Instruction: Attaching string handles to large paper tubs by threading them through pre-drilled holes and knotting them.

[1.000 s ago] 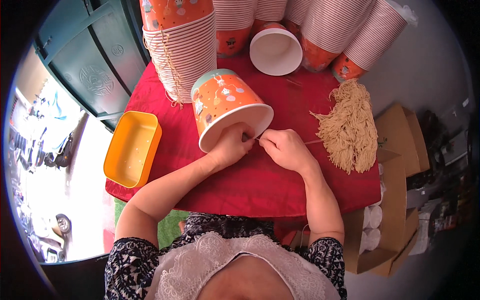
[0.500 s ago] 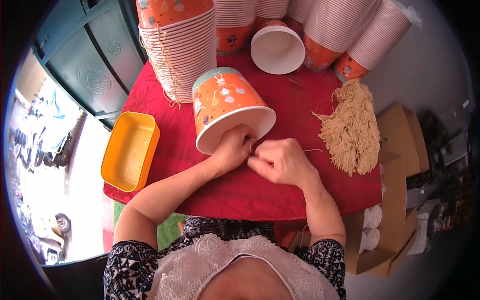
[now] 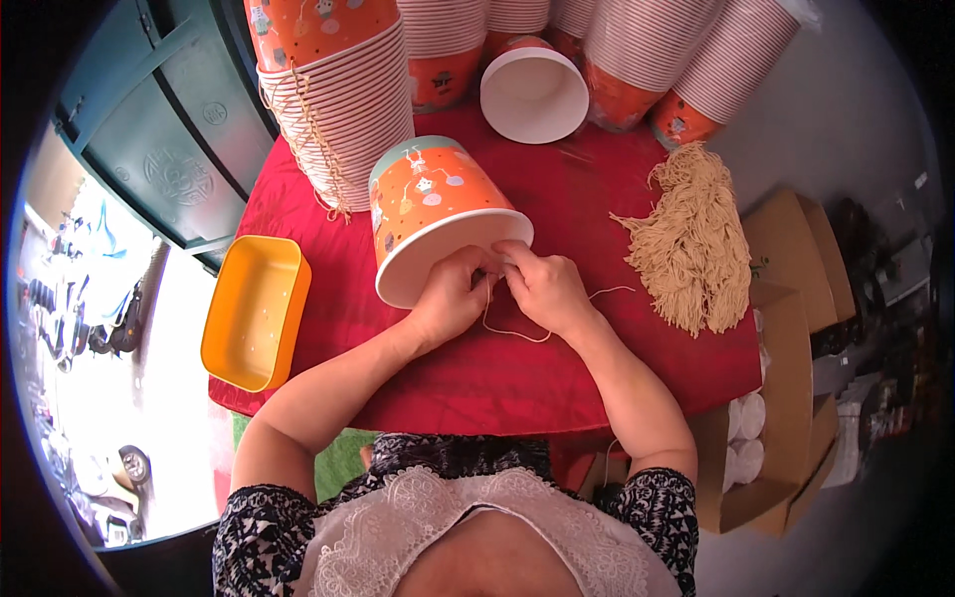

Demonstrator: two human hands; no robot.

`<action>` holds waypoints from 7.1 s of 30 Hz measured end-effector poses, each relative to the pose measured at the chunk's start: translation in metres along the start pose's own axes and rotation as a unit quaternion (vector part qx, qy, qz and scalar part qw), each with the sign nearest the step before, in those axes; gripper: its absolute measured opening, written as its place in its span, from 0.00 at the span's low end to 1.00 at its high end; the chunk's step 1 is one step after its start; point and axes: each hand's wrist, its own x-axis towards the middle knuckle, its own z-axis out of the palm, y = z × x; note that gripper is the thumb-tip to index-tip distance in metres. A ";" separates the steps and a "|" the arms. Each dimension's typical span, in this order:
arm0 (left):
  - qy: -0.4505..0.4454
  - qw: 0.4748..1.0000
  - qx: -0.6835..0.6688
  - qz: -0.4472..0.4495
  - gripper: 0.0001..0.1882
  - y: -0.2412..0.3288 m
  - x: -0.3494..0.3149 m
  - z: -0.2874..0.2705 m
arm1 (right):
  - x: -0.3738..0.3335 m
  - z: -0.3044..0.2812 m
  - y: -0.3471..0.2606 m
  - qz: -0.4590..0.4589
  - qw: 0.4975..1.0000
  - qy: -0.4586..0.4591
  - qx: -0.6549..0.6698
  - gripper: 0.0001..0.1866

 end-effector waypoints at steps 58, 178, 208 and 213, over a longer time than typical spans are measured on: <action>0.025 0.986 0.109 0.121 0.05 0.003 0.004 0.002 | 0.004 0.018 0.005 0.011 0.994 0.052 0.092 0.10; -0.032 0.998 0.055 -0.029 0.06 0.005 0.012 -0.021 | -0.001 -0.034 -0.023 0.063 0.963 -0.247 -0.085 0.07; -0.028 0.997 0.053 -0.044 0.07 0.010 0.011 -0.022 | 0.003 -0.029 -0.026 0.040 0.994 0.104 -0.026 0.03; -0.011 0.998 0.068 0.000 0.07 0.009 0.012 -0.021 | -0.006 -0.010 -0.029 0.052 0.993 -0.035 -0.102 0.10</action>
